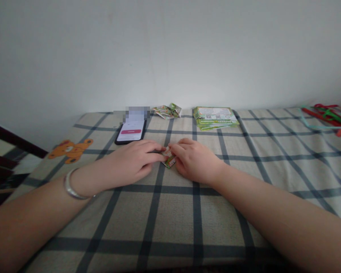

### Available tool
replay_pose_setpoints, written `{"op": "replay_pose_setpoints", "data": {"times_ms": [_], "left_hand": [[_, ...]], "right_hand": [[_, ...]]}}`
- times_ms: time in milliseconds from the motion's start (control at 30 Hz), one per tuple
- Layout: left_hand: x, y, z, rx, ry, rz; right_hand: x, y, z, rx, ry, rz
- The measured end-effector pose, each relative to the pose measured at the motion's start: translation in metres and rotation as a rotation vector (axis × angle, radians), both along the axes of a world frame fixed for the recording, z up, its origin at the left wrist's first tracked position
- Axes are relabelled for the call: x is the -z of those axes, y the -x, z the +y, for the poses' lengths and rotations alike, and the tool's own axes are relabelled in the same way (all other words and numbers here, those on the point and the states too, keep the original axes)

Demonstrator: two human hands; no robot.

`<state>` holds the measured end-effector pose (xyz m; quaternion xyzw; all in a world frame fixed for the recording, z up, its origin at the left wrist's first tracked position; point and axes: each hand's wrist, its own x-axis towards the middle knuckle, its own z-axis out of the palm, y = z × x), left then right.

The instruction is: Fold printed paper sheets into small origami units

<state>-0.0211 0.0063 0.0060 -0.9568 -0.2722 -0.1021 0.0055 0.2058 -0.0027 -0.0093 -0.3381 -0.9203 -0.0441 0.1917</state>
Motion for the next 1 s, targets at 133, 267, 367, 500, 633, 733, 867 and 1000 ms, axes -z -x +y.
{"op": "replay_pose_setpoints", "data": {"times_ms": [133, 267, 367, 500, 633, 733, 867, 1000], "left_hand": [[-0.001, -0.001, 0.002, 0.011, -0.017, 0.018], [-0.002, -0.002, 0.005, 0.033, -0.024, 0.021], [-0.003, -0.002, 0.005, 0.050, -0.036, 0.018], [-0.003, -0.005, 0.002, 0.021, -0.061, 0.054], [-0.003, -0.005, 0.001, -0.017, -0.036, 0.038], [-0.003, -0.003, 0.004, -0.006, 0.005, 0.004], [-0.002, -0.001, 0.007, 0.004, -0.003, -0.015], [0.000, -0.001, 0.007, 0.012, -0.036, -0.030]], "right_hand": [[-0.001, 0.001, 0.001, -0.003, -0.048, -0.091], [-0.002, 0.002, 0.002, -0.016, -0.078, -0.143], [-0.003, 0.003, 0.003, -0.041, -0.088, -0.139], [-0.004, 0.003, 0.004, -0.030, -0.070, -0.105], [-0.003, -0.001, 0.007, -0.034, -0.028, -0.077], [-0.002, -0.004, 0.008, -0.043, 0.014, -0.067], [-0.002, -0.007, 0.009, -0.035, 0.023, -0.066], [-0.003, -0.009, 0.009, -0.038, 0.033, -0.044]]}}
